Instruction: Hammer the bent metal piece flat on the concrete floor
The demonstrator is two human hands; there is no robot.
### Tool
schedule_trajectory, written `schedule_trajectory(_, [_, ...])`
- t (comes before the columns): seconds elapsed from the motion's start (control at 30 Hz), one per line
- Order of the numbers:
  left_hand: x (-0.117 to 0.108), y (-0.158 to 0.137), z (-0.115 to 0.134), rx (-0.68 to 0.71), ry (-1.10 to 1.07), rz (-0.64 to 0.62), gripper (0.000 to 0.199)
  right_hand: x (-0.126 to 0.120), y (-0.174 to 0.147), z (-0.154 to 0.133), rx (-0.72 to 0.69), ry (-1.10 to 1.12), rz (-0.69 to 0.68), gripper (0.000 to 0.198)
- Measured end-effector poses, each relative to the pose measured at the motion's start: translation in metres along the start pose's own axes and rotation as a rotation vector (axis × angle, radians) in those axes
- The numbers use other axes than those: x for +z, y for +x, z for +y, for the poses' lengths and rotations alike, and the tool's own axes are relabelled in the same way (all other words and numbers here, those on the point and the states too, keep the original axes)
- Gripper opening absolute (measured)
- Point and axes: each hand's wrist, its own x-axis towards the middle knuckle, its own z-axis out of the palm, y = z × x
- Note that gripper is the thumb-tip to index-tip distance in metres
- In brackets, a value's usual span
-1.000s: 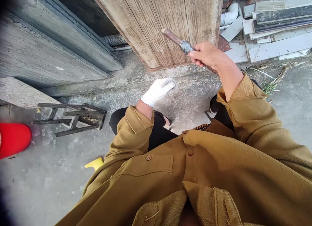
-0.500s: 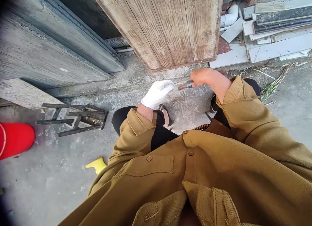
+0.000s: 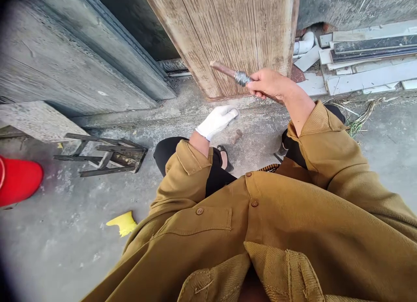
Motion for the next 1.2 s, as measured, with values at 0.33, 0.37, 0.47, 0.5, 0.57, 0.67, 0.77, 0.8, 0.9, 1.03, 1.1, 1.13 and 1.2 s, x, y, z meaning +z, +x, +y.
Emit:
schedule_trajectory(0.33, [0.000,-0.001,0.008,0.111,0.134,-0.124,0.030,0.008,0.021,0.008,0.162,-0.533,0.134,0.032])
schedule_trajectory(0.37, [-0.001,-0.001,0.009,0.119,0.143,-0.108,0.032,0.008,0.021,0.008,0.166,-0.613,0.126,0.030])
schedule_trajectory(0.47, [-0.007,-0.002,0.011,0.113,0.207,-0.021,0.031,0.008,0.015,0.008,0.206,-0.791,-0.037,0.022])
schedule_trajectory(0.5, [-0.010,-0.002,0.011,0.109,0.227,0.009,0.030,0.007,0.012,0.009,0.220,-0.806,-0.164,0.018])
schedule_trajectory(0.57, [-0.013,0.000,0.010,0.113,0.250,0.052,0.028,0.004,0.003,0.008,0.224,-0.741,-0.494,0.016])
schedule_trajectory(0.67, [-0.014,0.001,0.008,0.146,0.188,0.068,0.025,-0.003,-0.012,0.003,0.142,-0.493,-0.814,0.018])
schedule_trajectory(0.77, [-0.010,-0.002,0.008,0.136,0.036,0.111,0.027,-0.010,-0.023,-0.007,0.001,-0.217,-0.577,0.024])
schedule_trajectory(0.8, [-0.008,-0.003,0.008,0.117,-0.014,0.116,0.028,-0.011,-0.026,-0.009,-0.046,-0.108,-0.438,0.027])
schedule_trajectory(0.9, [-0.002,-0.006,0.009,0.045,-0.111,0.038,0.030,-0.013,-0.029,-0.014,-0.159,0.239,-0.135,0.035])
schedule_trajectory(1.03, [0.002,-0.007,0.014,0.038,-0.099,-0.041,0.034,-0.013,-0.026,-0.013,-0.173,0.407,0.055,0.033])
schedule_trajectory(1.1, [0.000,-0.007,0.020,0.101,-0.051,-0.050,0.035,-0.014,-0.022,-0.011,-0.080,0.244,0.168,0.030])
schedule_trajectory(1.13, [-0.002,-0.007,0.023,0.129,-0.019,-0.053,0.035,-0.014,-0.020,-0.009,-0.030,0.119,0.211,0.029])
schedule_trajectory(1.2, [-0.006,-0.009,0.029,0.162,0.048,-0.041,0.034,-0.016,-0.015,-0.005,0.044,-0.160,0.246,0.026])
